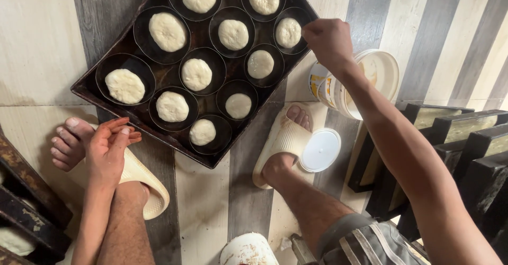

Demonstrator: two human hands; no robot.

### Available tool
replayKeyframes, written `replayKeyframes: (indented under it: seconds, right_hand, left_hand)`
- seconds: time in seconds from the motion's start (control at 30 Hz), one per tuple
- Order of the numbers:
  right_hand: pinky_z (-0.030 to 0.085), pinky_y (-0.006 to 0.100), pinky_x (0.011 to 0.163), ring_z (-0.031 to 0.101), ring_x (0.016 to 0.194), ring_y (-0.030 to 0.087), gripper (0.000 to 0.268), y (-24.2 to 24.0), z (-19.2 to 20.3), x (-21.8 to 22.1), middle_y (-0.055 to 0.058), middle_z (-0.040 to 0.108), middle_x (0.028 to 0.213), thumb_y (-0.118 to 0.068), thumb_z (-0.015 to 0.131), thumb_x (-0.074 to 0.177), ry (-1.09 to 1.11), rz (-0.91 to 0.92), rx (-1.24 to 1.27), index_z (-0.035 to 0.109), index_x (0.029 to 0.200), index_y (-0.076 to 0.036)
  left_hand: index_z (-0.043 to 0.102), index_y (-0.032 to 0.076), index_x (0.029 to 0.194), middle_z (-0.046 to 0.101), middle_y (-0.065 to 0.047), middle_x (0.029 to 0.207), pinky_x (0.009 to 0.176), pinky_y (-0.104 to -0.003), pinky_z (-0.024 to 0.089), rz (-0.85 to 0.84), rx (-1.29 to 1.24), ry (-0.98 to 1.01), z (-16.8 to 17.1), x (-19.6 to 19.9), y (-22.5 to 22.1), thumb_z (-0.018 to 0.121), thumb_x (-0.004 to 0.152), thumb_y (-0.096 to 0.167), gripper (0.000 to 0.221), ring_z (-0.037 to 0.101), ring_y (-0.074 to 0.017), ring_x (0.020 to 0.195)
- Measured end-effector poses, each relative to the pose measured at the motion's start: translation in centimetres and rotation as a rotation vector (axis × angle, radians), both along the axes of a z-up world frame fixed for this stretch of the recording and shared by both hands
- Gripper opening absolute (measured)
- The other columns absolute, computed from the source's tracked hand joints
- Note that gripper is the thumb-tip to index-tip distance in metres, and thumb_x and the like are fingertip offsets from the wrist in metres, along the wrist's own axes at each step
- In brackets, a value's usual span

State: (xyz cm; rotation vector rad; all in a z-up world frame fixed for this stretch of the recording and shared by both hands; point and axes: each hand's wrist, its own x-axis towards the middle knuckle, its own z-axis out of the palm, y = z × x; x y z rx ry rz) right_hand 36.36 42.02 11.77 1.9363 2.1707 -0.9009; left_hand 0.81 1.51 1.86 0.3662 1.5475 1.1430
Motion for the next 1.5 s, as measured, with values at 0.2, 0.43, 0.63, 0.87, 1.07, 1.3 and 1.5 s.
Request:
replayKeyframes:
  seconds: [0.2, 0.43, 0.63, 0.87, 1.07, 1.3, 1.5]
  right_hand:
    - [0.059, 0.031, 0.068, 0.073, 0.071, 0.017, 0.015, 1.0, -3.1, 0.3, 0.010, 0.078, 0.087, -0.016, 0.076, 0.091, -0.068, 0.130, 0.066, 0.082, 0.101, -0.007]
    - [0.059, 0.032, 0.065, 0.073, 0.068, 0.016, 0.016, 1.0, -3.5, 0.2, 0.009, 0.077, 0.083, -0.017, 0.073, 0.092, -0.100, 0.075, -0.030, 0.080, 0.102, -0.007]
    - [0.058, 0.030, 0.062, 0.072, 0.066, 0.014, 0.017, 1.0, -3.7, 0.7, 0.009, 0.076, 0.082, -0.016, 0.075, 0.091, -0.056, 0.078, -0.030, 0.080, 0.101, -0.004]
    - [0.054, 0.028, 0.056, 0.066, 0.059, 0.011, 0.018, 1.9, -2.1, -1.5, 0.010, 0.075, 0.077, -0.018, 0.073, 0.095, 0.002, 0.014, -0.053, 0.080, 0.103, -0.003]
    - [0.055, 0.025, 0.055, 0.068, 0.059, 0.008, 0.017, 4.1, -2.3, -5.0, 0.005, 0.076, 0.076, -0.017, 0.075, 0.095, 0.145, 0.064, 0.037, 0.080, 0.103, -0.004]
    - [0.057, 0.024, 0.057, 0.073, 0.063, 0.009, 0.014, 5.0, -3.8, -6.5, 0.006, 0.076, 0.074, -0.014, 0.075, 0.093, 0.133, 0.140, 0.091, 0.080, 0.097, -0.003]
    - [0.058, 0.024, 0.055, 0.074, 0.064, 0.009, 0.015, 4.9, -3.7, -6.4, 0.006, 0.076, 0.077, -0.014, 0.075, 0.093, 0.135, 0.128, 0.074, 0.079, 0.100, -0.002]
  left_hand:
    - [0.057, -0.007, 0.133, 0.067, -0.014, 0.112, 0.093, -0.035, 0.060, 0.025, 0.002, -0.032, -0.2, 0.0, -0.1, 0.056, 0.108, 0.006, 0.028, 0.070, -0.0202, 0.100]
    - [0.057, -0.006, 0.133, 0.067, -0.013, 0.113, 0.094, -0.035, 0.060, 0.033, 0.013, -0.067, -0.5, -0.2, -0.3, 0.054, 0.108, 0.006, 0.028, 0.070, -0.0195, 0.101]
    - [0.057, -0.006, 0.134, 0.067, -0.013, 0.114, 0.095, -0.035, 0.060, 0.036, 0.021, -0.088, -0.8, -0.2, -0.6, 0.054, 0.108, 0.006, 0.028, 0.070, -0.0192, 0.101]
    - [0.057, -0.006, 0.134, 0.067, -0.012, 0.113, 0.094, -0.035, 0.060, 0.035, 0.011, -0.074, -0.5, -0.2, -0.4, 0.054, 0.107, 0.005, 0.029, 0.070, -0.0191, 0.101]
    - [0.057, -0.006, 0.133, 0.067, -0.013, 0.111, 0.093, -0.035, 0.060, 0.039, 0.007, -0.079, -0.3, -0.2, -0.3, 0.054, 0.107, 0.005, 0.028, 0.069, -0.0187, 0.099]
    - [0.058, -0.006, 0.133, 0.067, -0.013, 0.113, 0.093, -0.035, 0.061, 0.038, 0.005, -0.075, -0.1, -0.2, -0.1, 0.054, 0.107, 0.004, 0.028, 0.070, -0.0192, 0.100]
    - [0.058, -0.006, 0.133, 0.066, -0.014, 0.114, 0.093, -0.035, 0.061, 0.049, 0.017, -0.074, -0.1, -0.2, -0.3, 0.054, 0.107, 0.005, 0.028, 0.070, -0.0194, 0.100]
